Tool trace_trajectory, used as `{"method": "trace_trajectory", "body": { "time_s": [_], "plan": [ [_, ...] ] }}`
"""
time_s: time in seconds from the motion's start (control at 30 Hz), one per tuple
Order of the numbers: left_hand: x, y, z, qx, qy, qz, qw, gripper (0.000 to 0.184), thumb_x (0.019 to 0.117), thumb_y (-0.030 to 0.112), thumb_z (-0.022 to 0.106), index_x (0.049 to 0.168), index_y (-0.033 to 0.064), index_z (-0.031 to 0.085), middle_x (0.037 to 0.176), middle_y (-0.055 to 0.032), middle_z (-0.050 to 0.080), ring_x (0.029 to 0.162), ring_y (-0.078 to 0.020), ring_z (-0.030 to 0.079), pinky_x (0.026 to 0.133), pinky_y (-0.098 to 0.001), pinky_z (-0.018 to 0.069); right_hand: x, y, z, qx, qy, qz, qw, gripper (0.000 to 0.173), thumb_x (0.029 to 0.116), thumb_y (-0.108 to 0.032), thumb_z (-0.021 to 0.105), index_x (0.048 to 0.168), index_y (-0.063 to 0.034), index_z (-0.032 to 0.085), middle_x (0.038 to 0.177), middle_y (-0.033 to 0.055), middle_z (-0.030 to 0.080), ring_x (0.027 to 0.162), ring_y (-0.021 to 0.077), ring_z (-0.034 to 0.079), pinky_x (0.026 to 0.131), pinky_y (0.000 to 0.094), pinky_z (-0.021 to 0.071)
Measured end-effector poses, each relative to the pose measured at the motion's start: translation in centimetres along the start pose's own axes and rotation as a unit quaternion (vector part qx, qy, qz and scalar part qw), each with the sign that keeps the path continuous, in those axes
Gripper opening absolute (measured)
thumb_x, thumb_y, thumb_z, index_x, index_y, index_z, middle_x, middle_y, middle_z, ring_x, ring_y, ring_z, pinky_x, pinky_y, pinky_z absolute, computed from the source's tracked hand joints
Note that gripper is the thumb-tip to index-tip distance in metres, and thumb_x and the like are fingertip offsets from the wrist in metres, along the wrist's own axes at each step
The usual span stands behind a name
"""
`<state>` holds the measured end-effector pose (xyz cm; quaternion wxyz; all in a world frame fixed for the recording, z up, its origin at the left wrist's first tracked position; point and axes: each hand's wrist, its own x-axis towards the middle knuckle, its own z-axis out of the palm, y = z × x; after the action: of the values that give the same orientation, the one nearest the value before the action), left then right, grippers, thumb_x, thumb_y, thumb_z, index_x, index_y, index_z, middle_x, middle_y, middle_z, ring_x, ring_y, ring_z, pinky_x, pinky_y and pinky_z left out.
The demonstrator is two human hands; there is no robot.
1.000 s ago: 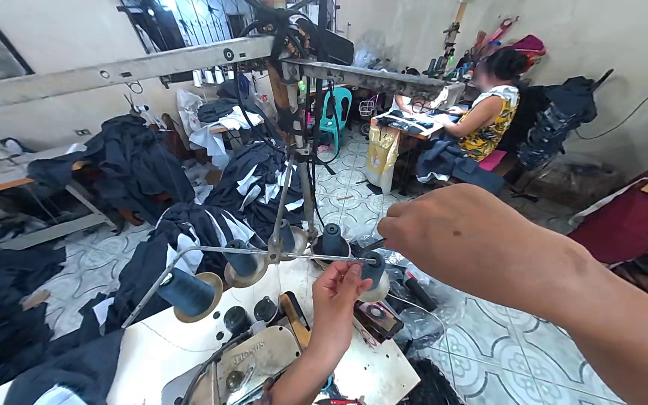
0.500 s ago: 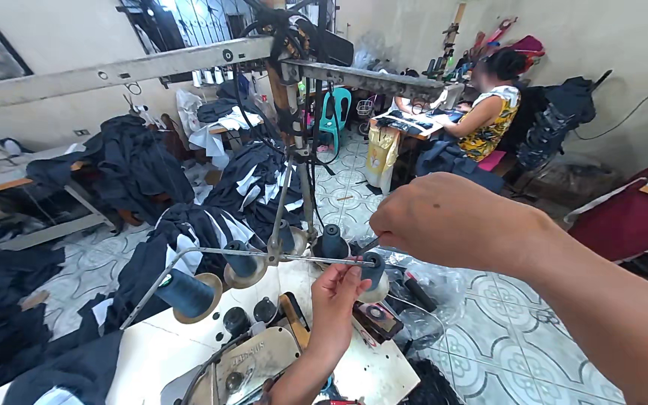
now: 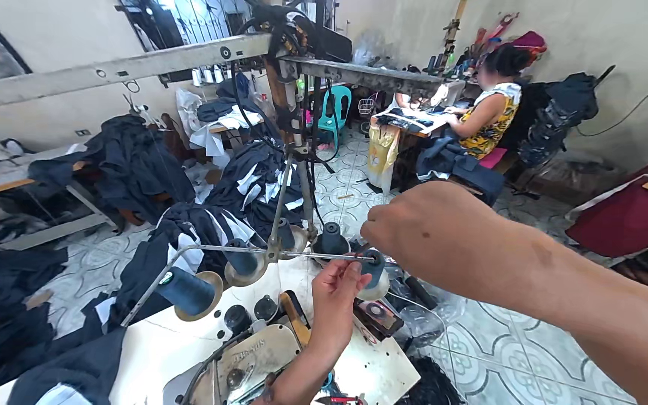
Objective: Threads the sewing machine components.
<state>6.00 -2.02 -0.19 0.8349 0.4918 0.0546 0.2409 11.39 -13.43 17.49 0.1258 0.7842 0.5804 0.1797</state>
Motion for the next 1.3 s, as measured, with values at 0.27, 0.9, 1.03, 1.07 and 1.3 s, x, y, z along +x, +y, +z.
{"method": "trace_trajectory", "body": {
  "time_s": [0.27,0.9,1.03,1.07,1.3],
  "plan": [
    [0.8,-0.8,-0.7,0.026,-0.015,0.038,0.999,0.014,0.1007,-0.003,0.052,0.098,0.0025,0.065,0.087,0.0017,0.069,0.08,-0.0068,0.07,0.083,-0.0281,0.0618,1.0,1.0,-1.2,0.024,-0.067,0.012,0.997,0.011,0.0915,-0.01,0.073,0.081,-0.0104,0.069,0.068,0.0042,0.06,0.062,0.0233,0.062,0.05,0.039,0.0446],
    [0.4,-0.3,-0.7,0.007,-0.004,0.01,1.0,0.014,0.1002,-0.002,0.053,0.094,0.0034,0.065,0.084,0.001,0.068,0.078,-0.007,0.069,0.082,-0.0284,0.0618,0.0,1.1,0.0,0.003,0.027,0.003,1.0,0.013,0.0851,-0.005,0.076,0.076,-0.0119,0.069,0.067,0.0029,0.06,0.056,0.0204,0.06,0.046,0.0362,0.0425],
    [0.4,-0.1,-0.5,0.003,-0.005,0.008,1.0,0.014,0.1003,-0.002,0.053,0.096,0.0032,0.065,0.085,0.0008,0.069,0.079,-0.0071,0.069,0.081,-0.0276,0.0616,-0.2,0.8,0.1,0.002,0.037,0.002,0.999,0.013,0.0856,-0.007,0.076,0.076,-0.0121,0.07,0.065,0.002,0.058,0.054,0.0188,0.058,0.045,0.0345,0.0414],
    [0.4,-0.1,-0.5,0.001,-0.003,0.007,1.0,0.014,0.1004,-0.002,0.052,0.096,0.003,0.065,0.085,0.0008,0.069,0.079,-0.0072,0.069,0.082,-0.0277,0.0616,-0.2,0.8,0.1,0.002,0.038,0.003,0.999,0.012,0.0855,-0.007,0.076,0.076,-0.012,0.07,0.065,0.0021,0.058,0.054,0.0186,0.058,0.045,0.0342,0.0416],
    [0.2,0.0,-0.6,-0.008,-0.007,0.008,1.0,0.015,0.1003,-0.002,0.052,0.095,0.0034,0.066,0.085,0.0011,0.069,0.079,-0.0066,0.069,0.081,-0.0273,0.0615,-0.1,0.4,0.2,-0.023,0.029,0.001,0.999,0.012,0.0823,-0.001,0.077,0.077,-0.0104,0.07,0.066,0.0033,0.059,0.055,0.0193,0.059,0.045,0.0333,0.0405]
  ]
}}
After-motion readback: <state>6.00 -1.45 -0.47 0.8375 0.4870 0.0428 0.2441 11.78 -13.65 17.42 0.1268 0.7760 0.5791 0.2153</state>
